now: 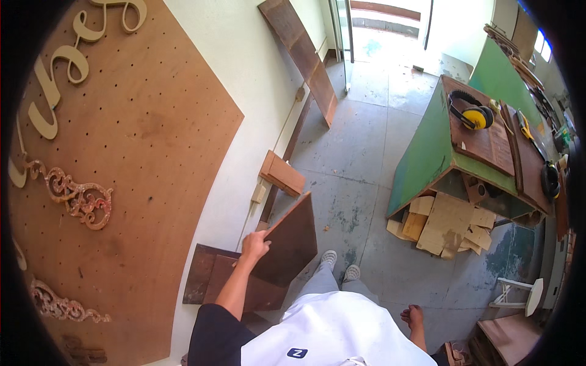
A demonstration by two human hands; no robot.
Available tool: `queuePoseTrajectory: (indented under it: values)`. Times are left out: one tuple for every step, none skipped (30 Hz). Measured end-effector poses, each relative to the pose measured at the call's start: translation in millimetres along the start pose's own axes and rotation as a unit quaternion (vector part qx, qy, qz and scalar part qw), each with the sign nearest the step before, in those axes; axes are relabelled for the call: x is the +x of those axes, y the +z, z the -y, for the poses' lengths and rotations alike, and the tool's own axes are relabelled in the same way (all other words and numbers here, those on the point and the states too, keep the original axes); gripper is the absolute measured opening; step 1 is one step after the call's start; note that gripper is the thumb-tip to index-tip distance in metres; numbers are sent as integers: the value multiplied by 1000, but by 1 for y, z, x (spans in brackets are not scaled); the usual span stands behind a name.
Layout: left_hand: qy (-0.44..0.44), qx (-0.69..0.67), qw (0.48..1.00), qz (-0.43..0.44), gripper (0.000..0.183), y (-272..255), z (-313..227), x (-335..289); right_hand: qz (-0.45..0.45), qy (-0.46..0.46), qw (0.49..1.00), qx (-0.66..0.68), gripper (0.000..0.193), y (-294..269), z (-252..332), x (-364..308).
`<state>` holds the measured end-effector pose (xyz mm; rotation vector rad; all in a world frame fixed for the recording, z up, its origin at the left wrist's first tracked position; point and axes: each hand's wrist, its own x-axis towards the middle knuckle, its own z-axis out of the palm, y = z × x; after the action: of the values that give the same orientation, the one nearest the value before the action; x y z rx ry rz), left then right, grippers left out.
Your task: Operates a CNC machine and handles plywood sheets in a manufacturing environment.
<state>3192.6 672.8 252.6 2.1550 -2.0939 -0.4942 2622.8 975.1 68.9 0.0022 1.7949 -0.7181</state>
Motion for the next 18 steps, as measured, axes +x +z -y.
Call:
queuePoseTrajectory:
  values:
    - [2,-3,1000,-1,24,-7,7,5,-2,-2,1000,0,37,2,5,1]
    - [-26,-11,1000,-10,26,-15,15,8,2,-3,1000,-8,37,6,10,0]
    - [-53,-20,998,-19,27,-20,23,11,7,-3,1000,-17,37,10,14,-1]
    - [-54,-23,998,-19,27,-22,32,15,5,-4,1000,-19,37,13,17,-4]
    - [-62,-23,997,-25,28,-26,42,21,6,3,999,-37,38,20,22,-8]
    - [-71,-23,997,-30,28,-30,51,26,6,10,998,-55,38,27,27,-11]
    - [-68,-46,996,-35,28,-32,60,31,5,9,998,-58,38,34,29,-10]
    - [-69,-49,996,-34,28,-32,71,37,-1,19,998,-66,39,40,30,-10]
    - [-63,-66,995,-46,28,-31,81,45,-7,30,997,-74,39,45,32,-10]
    - [-55,-84,993,-57,27,-29,91,52,-11,30,997,-77,39,50,35,-10]
    - [-54,-86,993,-55,27,-31,95,59,0,30,997,-73,39,55,37,-11]
    - [-73,-82,993,-52,26,-34,97,67,10,30,997,-68,39,60,39,-12]
    - [-92,-77,992,-48,25,-36,100,75,7,29,997,-67,39,64,42,-14]
    - [-93,-79,991,-48,25,-36,107,81,1,28,997,-79,39,71,50,-18]
    - [-100,-71,991,-60,23,-37,114,87,-5,27,996,-89,38,78,58,-24]
    - [-107,-62,990,-72,22,-37,120,95,-5,26,996,-89,38,81,61,-29]
    - [-104,-63,990,-76,22,-37,129,104,-13,25,996,-87,38,82,63,-33]
    - [-100,-66,989,-86,22,-32,138,112,-21,24,996,-84,38,82,63,-34]
